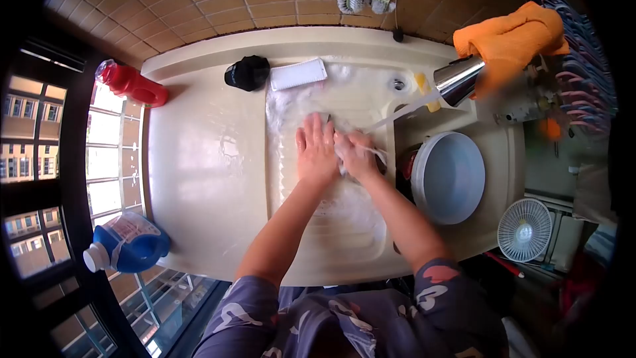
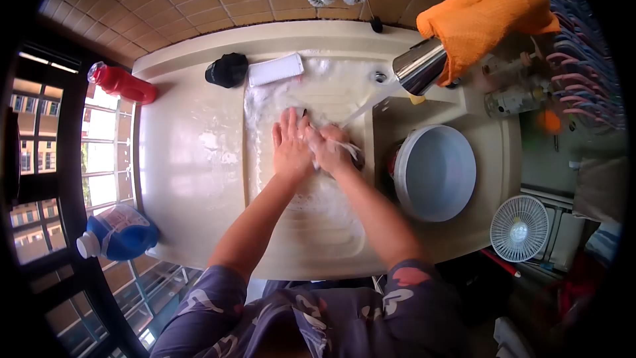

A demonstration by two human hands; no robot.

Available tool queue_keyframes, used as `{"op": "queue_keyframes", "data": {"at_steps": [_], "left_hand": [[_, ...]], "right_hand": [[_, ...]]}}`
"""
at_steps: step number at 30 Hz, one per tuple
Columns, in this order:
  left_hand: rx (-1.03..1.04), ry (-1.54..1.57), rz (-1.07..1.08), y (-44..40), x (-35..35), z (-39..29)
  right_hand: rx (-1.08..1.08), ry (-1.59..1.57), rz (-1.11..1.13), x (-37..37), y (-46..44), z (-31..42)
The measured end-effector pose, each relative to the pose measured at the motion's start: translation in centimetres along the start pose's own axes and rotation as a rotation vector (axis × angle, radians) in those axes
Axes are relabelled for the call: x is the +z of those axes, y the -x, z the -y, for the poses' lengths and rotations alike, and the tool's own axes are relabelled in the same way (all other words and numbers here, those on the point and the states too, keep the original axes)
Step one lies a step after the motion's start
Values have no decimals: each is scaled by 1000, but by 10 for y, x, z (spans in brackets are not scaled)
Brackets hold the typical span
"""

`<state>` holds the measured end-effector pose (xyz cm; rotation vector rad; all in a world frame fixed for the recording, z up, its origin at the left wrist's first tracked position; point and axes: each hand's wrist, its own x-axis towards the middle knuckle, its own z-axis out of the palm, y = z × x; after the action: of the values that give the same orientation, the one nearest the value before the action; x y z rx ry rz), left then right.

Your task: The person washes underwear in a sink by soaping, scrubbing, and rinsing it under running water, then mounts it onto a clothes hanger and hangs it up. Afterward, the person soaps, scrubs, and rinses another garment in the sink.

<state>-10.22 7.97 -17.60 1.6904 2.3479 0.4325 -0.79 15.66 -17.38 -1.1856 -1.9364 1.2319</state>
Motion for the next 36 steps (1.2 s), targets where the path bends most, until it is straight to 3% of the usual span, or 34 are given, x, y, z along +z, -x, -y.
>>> {"op": "queue_keyframes", "data": {"at_steps": [2,5,7,9,11,12,13,15,17,19,20,21,23,25,29,31,32,34,36], "left_hand": [[22,46,-27,-5,1,-3],[13,107,-55,-5,-8,-4],[26,-31,45,-5,-15,-4],[45,5,49,0,-13,-3],[34,25,-29,-4,-3,-2],[13,17,-1,-6,1,-2],[14,19,5,-5,0,-4],[28,8,54,-6,-3,-3],[35,-7,79,-9,-6,-1],[20,42,-58,-8,-2,-5],[32,79,-135,-9,1,-5],[33,70,-149,-12,-1,-4],[101,35,-168,-13,-5,0],[91,221,183,-39,-79,-7],[327,109,-465,-113,-45,62],[252,-142,-378,-132,-40,71],[210,-210,-186,-134,-49,61],[173,-240,-177,-133,-45,42],[177,-233,-135,-129,-34,26]], "right_hand": [[-459,307,-78,4,-10,-2],[-302,507,-136,7,-74,4],[-466,696,-475,12,-102,12],[-394,715,-479,16,-84,11],[-238,344,-262,16,-48,9],[-174,128,-273,11,-27,8],[-168,131,-273,5,-14,7],[-408,275,-244,0,-7,6],[-429,385,-248,5,-32,4],[-509,474,-183,-2,-58,6],[-318,525,-245,0,-70,10],[-331,517,-252,5,-80,13],[42,569,-404,10,-87,17],[16,518,-386,4,-79,18],[-51,309,-252,-5,-74,1],[-457,341,-355,-1,-68,-26],[-485,456,-394,8,-61,-45],[-293,510,-252,16,-42,-77],[-185,377,-289,8,-21,-53]]}}
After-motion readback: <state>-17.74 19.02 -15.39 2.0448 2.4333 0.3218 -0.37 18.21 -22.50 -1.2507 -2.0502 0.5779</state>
